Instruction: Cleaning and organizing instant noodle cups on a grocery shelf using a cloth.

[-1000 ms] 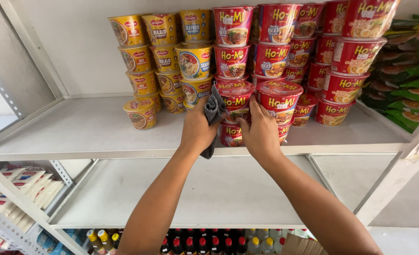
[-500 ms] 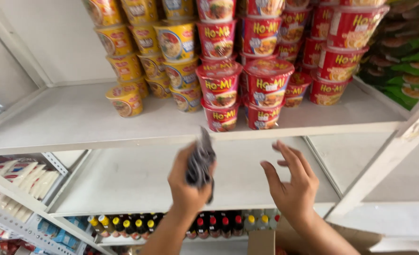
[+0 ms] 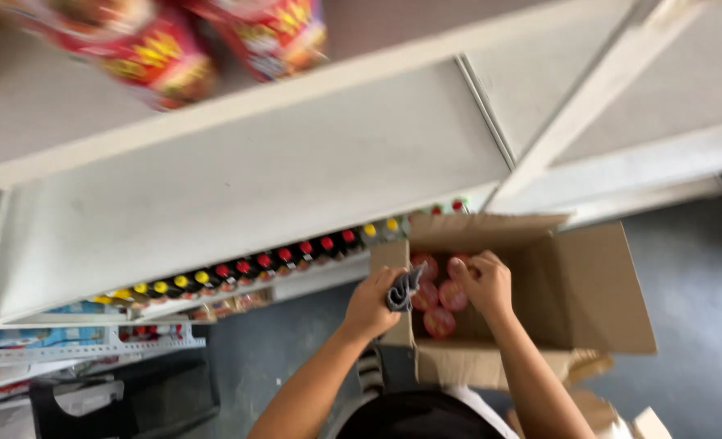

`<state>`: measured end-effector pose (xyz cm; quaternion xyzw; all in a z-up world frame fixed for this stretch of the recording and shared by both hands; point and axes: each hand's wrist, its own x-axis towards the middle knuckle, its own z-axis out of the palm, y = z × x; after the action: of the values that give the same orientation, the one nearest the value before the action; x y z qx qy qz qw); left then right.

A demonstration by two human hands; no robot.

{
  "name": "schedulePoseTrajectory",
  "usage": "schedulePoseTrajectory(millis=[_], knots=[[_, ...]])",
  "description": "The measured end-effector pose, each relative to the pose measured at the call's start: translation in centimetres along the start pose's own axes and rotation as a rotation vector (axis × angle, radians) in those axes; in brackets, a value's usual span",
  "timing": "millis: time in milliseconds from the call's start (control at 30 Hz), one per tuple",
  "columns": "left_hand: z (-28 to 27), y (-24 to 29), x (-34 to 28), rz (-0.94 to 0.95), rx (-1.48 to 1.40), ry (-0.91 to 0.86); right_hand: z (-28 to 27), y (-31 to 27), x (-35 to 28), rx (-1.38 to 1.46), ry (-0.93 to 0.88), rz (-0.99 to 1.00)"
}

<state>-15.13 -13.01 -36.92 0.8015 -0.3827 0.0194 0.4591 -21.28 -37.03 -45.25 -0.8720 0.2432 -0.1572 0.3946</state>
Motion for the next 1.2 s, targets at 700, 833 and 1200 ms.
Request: schedulePoseTrajectory(millis=[700, 833, 1200], knots=[[20.6, -13.8, -11.0, -0.140, 0.448, -0.198, 19.3, 31.8, -2.3, -0.393, -0.589, 0.345], [20.9, -14.1, -11.5, -0.136, 0.497, -0.157, 21.9, 32.8, 0.6, -0.383, -0.454, 0.437], [21.7, -13.8, -11.3, -0.089, 0.556, -0.091, 27.2, 32.3, 5.1, -0.324, -0.311, 0.562]])
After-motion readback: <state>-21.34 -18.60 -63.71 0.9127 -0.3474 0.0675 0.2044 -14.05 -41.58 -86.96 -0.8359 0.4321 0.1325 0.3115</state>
